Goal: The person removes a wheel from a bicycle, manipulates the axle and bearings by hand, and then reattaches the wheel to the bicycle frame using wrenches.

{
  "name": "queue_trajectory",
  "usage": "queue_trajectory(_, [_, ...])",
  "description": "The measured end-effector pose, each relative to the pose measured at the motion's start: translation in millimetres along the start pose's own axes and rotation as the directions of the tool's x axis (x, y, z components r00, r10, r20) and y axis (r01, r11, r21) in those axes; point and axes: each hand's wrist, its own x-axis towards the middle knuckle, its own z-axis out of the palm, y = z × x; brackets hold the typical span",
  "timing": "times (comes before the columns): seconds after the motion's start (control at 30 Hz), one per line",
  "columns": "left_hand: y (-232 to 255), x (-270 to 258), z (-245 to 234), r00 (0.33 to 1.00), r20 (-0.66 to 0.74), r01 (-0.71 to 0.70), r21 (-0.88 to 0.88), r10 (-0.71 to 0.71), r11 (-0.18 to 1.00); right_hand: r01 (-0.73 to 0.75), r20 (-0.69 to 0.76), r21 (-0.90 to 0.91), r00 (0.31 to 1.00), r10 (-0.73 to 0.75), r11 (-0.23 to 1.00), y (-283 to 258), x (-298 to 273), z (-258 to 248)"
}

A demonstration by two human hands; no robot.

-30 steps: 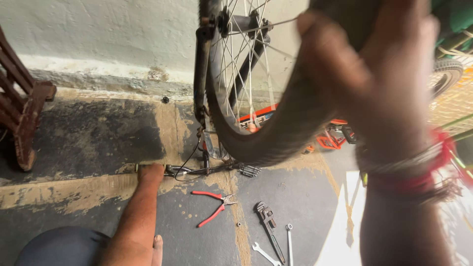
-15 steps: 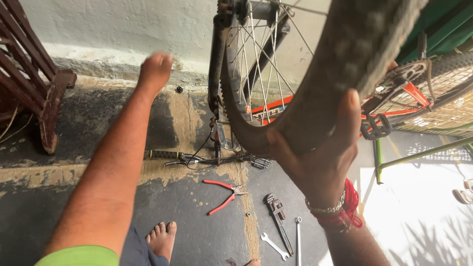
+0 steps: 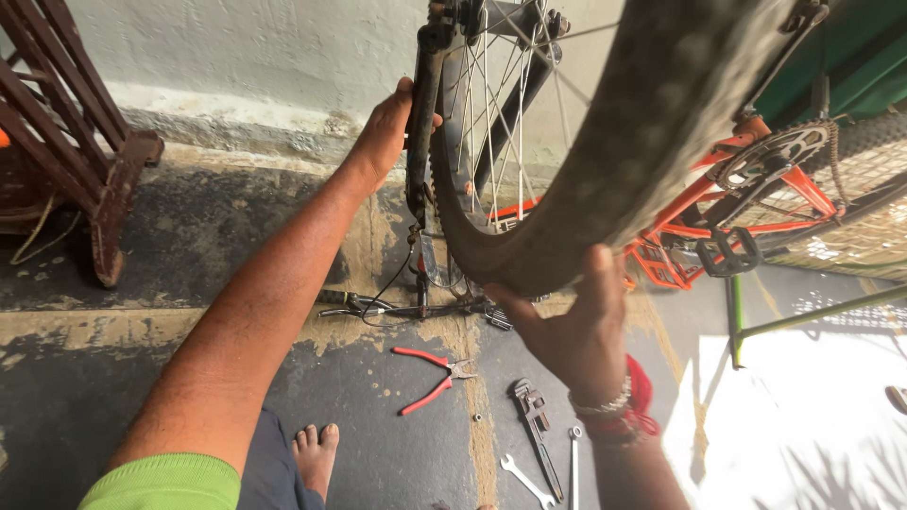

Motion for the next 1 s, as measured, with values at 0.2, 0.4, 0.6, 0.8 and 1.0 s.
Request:
queue_trajectory(0.2, [11, -6, -3, 0.999, 0.031, 0.044, -0.084, -0.041, 0.995, 0.019, 0.101, 0.059, 0.995, -0.024, 0.998, -6, -9, 18])
queue_trajectory(0.4, [16, -7, -3, 0.998, 0.047, 0.043, -0.067, -0.04, 0.997, -0.055, 0.116, 0.335, 0.993, 0.017, 0.941, 9, -29, 29])
queue_trajectory(0.6, [5, -1, -8, 0.999, 0.025, 0.041, 0.014, -0.041, 0.999, -0.105, 0.128, 0.496, 0.991, 0.047, 0.862, 14, -32, 26])
queue_trajectory(0.8, [23, -2, -10, 0.998, 0.023, -0.054, -0.054, 0.055, 0.997, -0.204, 0.126, 0.681, 0.979, 0.161, 0.704, 15, -38, 22])
queue_trajectory(1.0, [72, -8, -9, 0.978, -0.066, -0.199, -0.048, 0.196, 0.979, -0.226, 0.085, 0.667, 0.97, 0.23, 0.71, 12, -42, 32])
